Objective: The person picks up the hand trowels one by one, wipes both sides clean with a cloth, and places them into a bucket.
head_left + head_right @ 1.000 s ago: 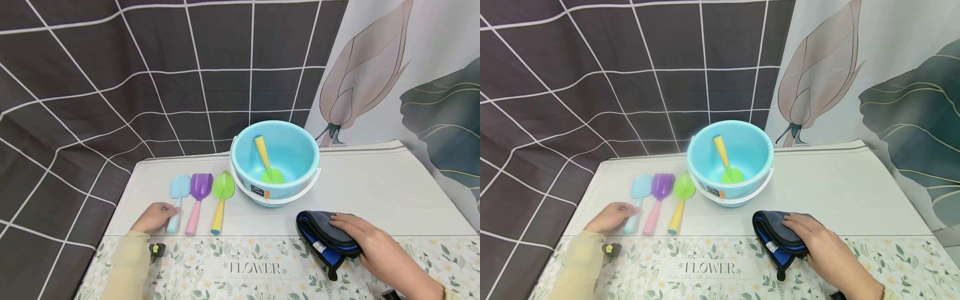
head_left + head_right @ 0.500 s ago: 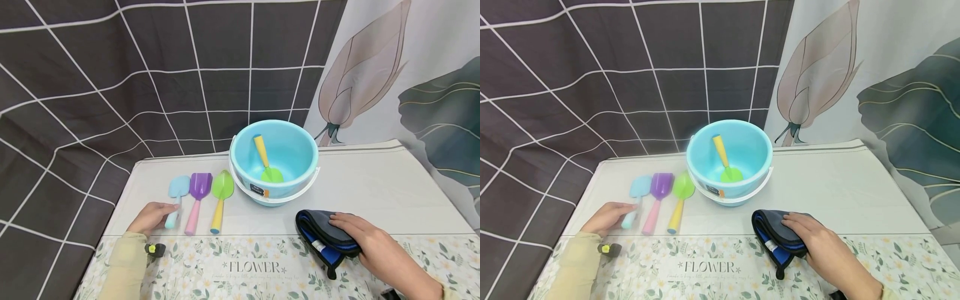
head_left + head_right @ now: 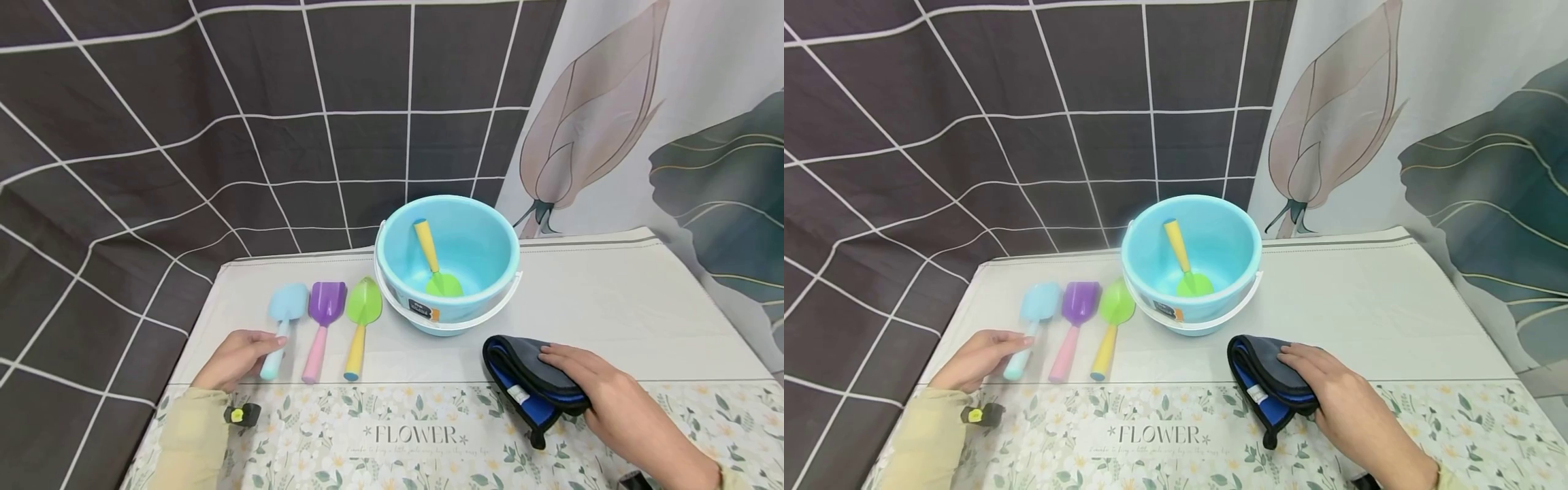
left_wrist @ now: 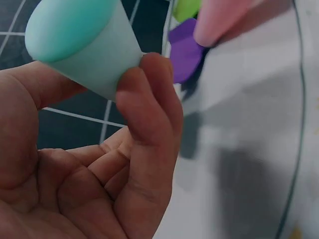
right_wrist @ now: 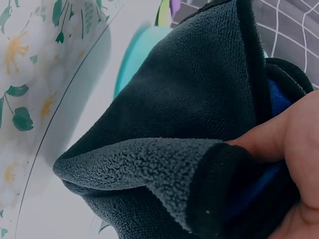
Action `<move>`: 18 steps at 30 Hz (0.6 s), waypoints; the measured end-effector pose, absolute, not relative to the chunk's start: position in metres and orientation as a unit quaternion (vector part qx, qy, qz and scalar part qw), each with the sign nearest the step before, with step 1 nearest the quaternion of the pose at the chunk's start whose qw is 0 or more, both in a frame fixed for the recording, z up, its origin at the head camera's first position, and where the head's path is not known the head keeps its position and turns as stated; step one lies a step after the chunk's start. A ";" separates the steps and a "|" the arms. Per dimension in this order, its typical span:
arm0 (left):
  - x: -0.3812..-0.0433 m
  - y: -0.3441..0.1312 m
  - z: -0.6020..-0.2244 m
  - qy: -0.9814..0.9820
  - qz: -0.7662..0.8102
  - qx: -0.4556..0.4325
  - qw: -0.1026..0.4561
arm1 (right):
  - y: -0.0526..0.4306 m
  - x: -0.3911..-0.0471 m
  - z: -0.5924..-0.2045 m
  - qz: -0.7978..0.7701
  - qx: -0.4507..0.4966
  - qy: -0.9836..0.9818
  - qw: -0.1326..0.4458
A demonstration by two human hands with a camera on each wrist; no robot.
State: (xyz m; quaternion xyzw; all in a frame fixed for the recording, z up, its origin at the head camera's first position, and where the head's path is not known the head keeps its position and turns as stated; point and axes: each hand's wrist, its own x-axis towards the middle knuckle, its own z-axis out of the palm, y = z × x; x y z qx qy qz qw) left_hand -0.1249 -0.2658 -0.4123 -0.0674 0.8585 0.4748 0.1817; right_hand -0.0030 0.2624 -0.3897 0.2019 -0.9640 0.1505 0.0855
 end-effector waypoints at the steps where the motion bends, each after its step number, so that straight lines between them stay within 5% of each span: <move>1: -0.124 -0.265 -0.410 0.858 0.476 -0.062 0.182 | 0.262 -0.003 -0.390 0.151 0.201 -0.964 0.086; 18: -0.104 -0.229 -0.383 0.853 0.473 0.054 0.214 | 0.250 -0.002 -0.387 0.176 0.171 -0.961 0.127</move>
